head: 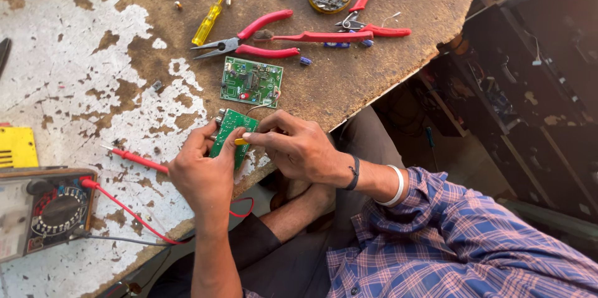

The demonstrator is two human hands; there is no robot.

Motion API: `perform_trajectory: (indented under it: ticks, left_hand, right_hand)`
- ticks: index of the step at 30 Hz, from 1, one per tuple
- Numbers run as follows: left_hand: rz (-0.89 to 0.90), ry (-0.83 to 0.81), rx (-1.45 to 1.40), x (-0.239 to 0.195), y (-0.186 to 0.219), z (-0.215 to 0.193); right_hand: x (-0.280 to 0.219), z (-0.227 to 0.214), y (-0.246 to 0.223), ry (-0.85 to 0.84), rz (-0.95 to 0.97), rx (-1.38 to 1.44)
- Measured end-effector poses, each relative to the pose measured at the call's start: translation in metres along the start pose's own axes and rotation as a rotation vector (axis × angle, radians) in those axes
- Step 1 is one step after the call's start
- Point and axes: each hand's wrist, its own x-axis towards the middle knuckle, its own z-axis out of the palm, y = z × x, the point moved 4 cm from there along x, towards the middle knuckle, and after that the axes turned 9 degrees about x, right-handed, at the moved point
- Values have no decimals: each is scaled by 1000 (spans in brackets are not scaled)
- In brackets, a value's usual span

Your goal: The person uses a yellow screwdriver to adjust components on a green circuit board, then uses red pliers to manipulate wires and parts. They connect multimeter probes to the board to test electrical continuity.

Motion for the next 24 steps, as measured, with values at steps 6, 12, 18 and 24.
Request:
perform_trajectory:
  ticks: [6, 12, 18, 24]
  left_hand:
    - [-47, -45, -76, 0, -5, -3]
    - [32, -3, 6, 1, -2, -4]
    - [38, 44, 119, -2, 2, -1]
    - [-75, -51, -1, 1, -1, -4]
  right_hand:
    - [6, 2, -2, -73, 50, -21]
    - [23, -5, -13, -285, 73, -117]
    - [36, -13, -8, -389, -79, -265]
    - [32, -9, -3, -327, -86, -189]
